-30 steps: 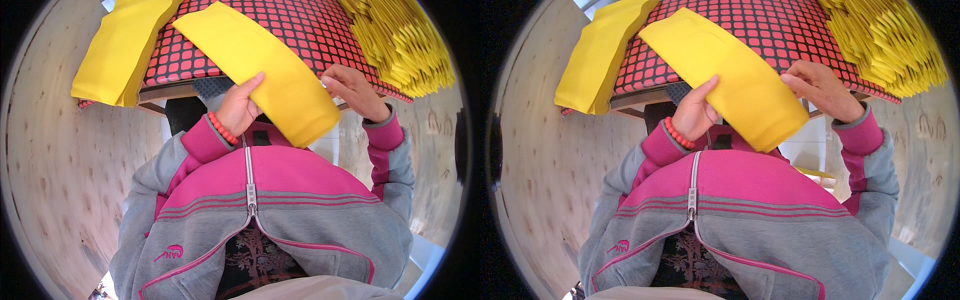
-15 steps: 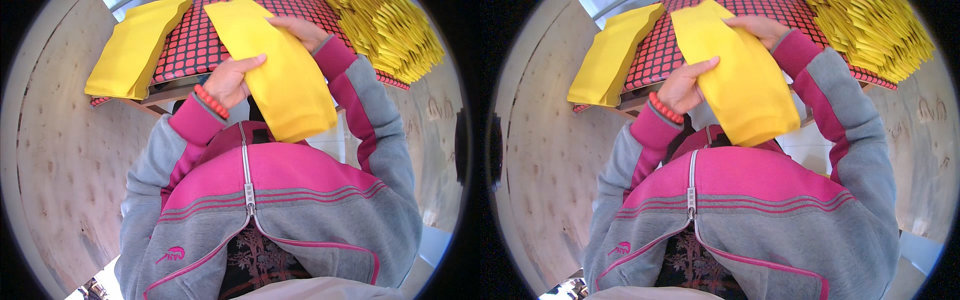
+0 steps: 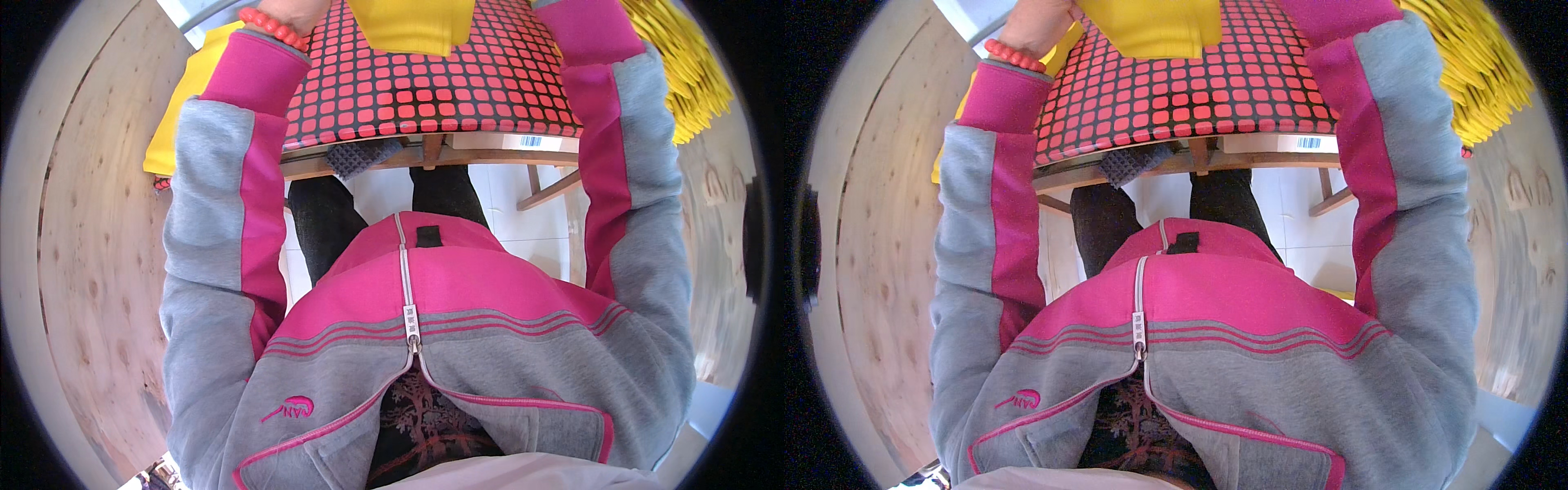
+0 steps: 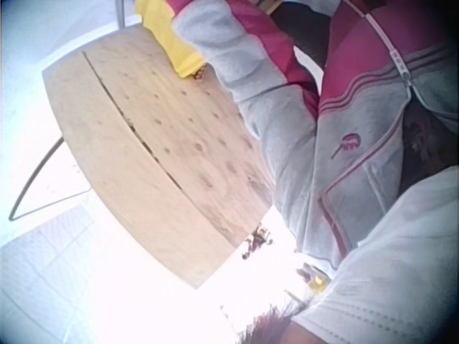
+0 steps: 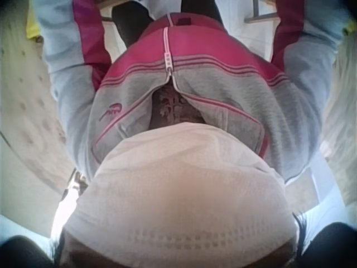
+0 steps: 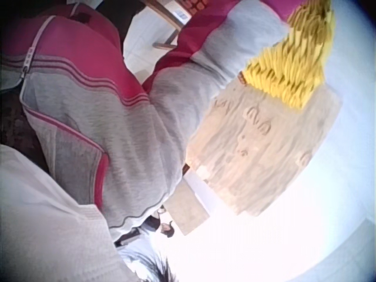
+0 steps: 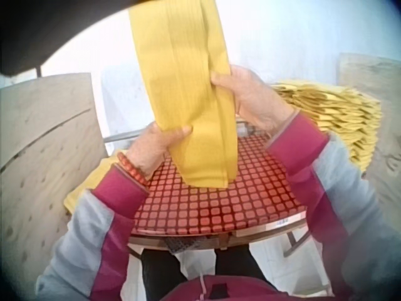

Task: The person folds yellow paper sheets by hand on a patterned table. They fold each sheet in half, smooth the crease, and stack the folded sheets into a growing pile on the right side of the table.

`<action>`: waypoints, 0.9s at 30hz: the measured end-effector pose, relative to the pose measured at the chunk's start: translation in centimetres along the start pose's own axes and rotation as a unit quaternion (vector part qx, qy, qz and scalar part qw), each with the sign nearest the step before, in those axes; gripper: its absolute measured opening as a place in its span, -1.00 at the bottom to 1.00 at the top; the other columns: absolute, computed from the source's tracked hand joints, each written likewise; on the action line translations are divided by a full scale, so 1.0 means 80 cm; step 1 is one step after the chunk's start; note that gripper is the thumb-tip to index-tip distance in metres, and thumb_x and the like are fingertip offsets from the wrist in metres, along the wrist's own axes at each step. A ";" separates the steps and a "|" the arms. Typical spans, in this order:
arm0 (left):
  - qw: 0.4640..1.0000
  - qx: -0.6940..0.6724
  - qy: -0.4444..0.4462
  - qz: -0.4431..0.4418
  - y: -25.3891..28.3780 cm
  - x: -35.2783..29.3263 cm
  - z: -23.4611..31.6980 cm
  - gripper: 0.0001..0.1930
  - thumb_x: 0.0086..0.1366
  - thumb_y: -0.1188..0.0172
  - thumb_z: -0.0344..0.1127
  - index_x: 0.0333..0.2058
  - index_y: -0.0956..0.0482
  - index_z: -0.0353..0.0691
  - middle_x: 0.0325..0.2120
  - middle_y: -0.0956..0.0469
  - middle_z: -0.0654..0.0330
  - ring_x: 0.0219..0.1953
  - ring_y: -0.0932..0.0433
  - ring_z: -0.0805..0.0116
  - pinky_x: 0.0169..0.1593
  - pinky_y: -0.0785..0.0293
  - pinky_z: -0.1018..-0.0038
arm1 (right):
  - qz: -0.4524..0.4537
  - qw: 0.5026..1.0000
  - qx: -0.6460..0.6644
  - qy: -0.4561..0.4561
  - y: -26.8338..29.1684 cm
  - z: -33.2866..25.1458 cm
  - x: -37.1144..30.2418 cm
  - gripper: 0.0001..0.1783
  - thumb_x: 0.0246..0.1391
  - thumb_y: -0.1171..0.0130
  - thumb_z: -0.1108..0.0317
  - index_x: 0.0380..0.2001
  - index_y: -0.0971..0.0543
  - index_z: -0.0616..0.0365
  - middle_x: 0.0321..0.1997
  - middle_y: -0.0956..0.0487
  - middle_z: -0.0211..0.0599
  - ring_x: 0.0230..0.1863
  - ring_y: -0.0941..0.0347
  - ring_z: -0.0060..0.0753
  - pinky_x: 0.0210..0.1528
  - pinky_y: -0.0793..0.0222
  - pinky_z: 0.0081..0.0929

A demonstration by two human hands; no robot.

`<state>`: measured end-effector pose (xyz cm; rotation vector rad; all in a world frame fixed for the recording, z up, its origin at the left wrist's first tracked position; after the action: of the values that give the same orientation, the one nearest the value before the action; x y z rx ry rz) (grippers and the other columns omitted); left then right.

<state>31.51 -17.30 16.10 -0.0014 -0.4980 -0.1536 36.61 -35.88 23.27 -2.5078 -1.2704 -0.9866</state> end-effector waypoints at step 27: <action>0.852 -0.308 0.423 0.011 -0.025 -0.110 -0.131 -0.47 0.48 -0.14 -0.28 0.31 -0.29 -0.39 0.20 -0.52 -0.04 0.21 -0.56 0.13 0.31 -0.48 0.20 | 0.120 0.856 0.300 -0.404 -0.007 0.213 -0.149 -0.43 0.48 0.09 0.07 0.31 -0.38 0.30 0.25 -0.58 -0.13 0.20 -0.55 -0.26 0.34 -0.40 -0.22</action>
<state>28.56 -18.41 2.61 -0.5518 0.4548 -0.2668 39.47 -36.27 2.67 -2.4692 -1.1109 0.5434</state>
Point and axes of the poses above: each hand's wrist, its own x-axis towards the middle knuckle, its own y-axis out of the back of the hand, z = x × y, the point moved 5 cm from there along x, towards the middle knuckle
